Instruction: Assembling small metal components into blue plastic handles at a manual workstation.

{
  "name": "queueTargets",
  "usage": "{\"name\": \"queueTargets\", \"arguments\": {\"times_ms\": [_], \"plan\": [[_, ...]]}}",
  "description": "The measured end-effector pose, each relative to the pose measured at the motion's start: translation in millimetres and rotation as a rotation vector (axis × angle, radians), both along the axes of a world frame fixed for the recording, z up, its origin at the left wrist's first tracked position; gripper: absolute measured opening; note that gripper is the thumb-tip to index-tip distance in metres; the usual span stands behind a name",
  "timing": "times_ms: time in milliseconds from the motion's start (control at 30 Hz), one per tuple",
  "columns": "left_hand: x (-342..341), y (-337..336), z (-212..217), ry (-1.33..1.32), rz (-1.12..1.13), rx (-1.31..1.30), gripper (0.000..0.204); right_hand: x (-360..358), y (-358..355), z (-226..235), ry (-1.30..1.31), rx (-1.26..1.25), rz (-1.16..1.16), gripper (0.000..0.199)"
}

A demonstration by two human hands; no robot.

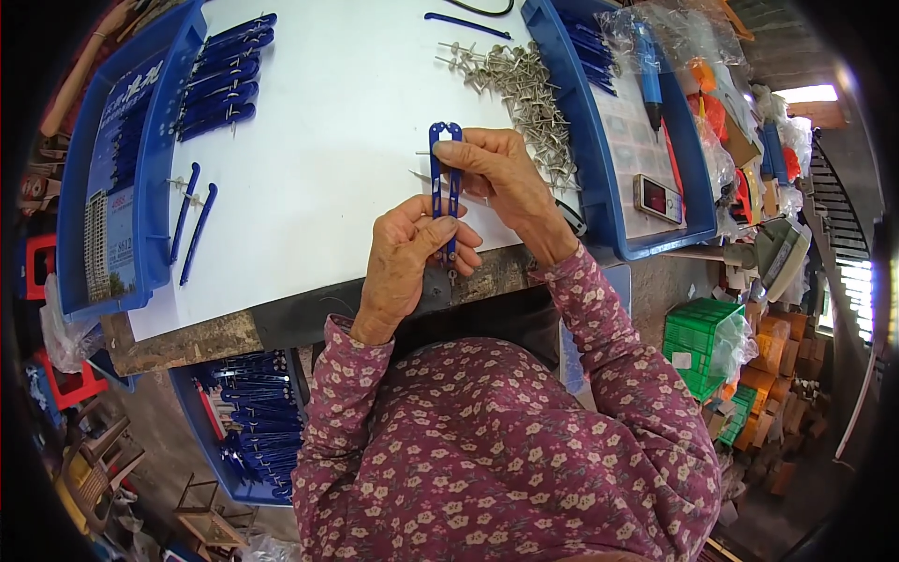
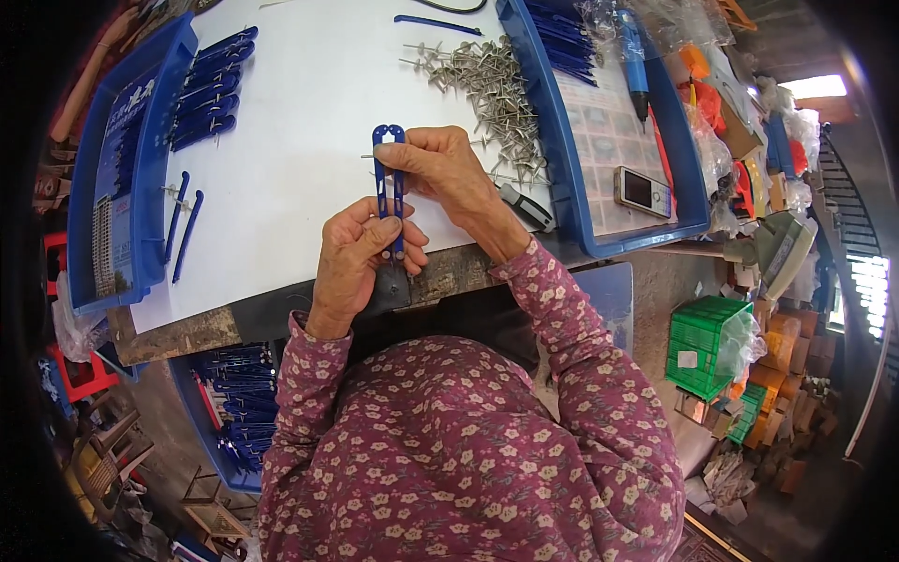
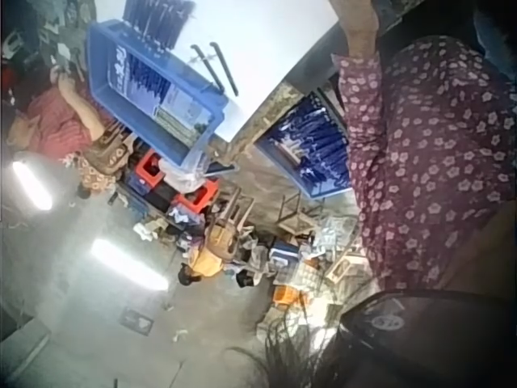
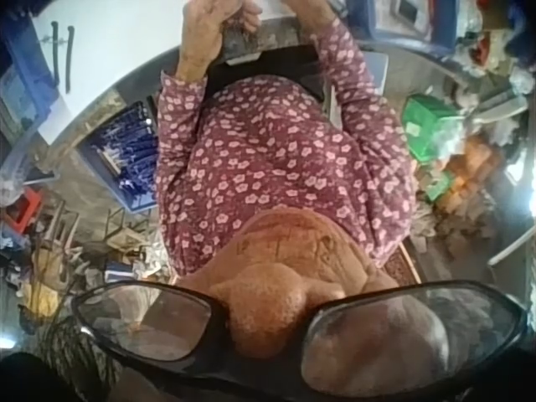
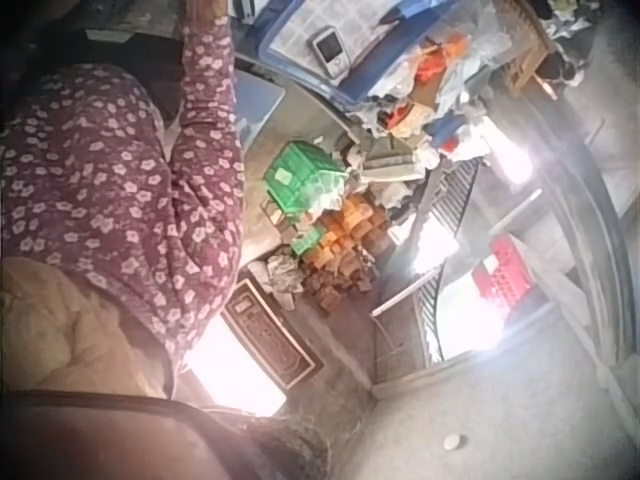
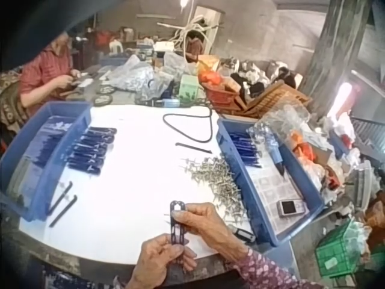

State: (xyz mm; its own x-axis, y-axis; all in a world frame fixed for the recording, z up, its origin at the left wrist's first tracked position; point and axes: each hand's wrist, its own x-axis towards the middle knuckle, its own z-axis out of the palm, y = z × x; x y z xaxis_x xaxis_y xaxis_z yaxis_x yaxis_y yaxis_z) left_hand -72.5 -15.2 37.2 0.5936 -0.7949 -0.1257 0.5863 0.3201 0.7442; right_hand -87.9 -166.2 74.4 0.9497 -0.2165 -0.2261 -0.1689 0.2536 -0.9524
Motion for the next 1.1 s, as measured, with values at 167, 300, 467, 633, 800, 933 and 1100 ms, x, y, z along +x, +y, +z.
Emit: {"name": "queueTargets", "arguments": {"times_ms": [167, 300, 467, 633, 800, 933, 1100], "plan": [[-1, 0, -3, 0.034, -0.013, -0.002, 0.023, 3, -4, -11, -0.023, -0.041, 0.001, 0.017], [0, 1, -5, 0.032, 0.017, -0.005, 0.023, 3, 4, -9, 0.008, -0.054, -0.038, 0.023], [2, 1, -6, 0.016, 0.015, -0.009, 0.022, 2, -6, -18, 0.019, -0.031, 0.102, 0.025], [1, 3, -8, 0.017, 0.039, 0.005, 0.022, 8, -2, -18, -0.008, -0.028, 0.081, 0.027], [2, 4, -8, 0.026, 0.050, -0.009, 0.022, 10, 4, -14, -0.036, -0.111, 0.062, 0.017], [3, 5, -9, 0.050, 0.068, -0.020, 0.023, 11, 2, -13, -0.019, -0.189, 0.109, 0.024], [4, 5, -9, 0.049, 0.080, -0.033, 0.023, 15, 4, -10, -0.014, -0.303, 0.132, 0.032]]}}
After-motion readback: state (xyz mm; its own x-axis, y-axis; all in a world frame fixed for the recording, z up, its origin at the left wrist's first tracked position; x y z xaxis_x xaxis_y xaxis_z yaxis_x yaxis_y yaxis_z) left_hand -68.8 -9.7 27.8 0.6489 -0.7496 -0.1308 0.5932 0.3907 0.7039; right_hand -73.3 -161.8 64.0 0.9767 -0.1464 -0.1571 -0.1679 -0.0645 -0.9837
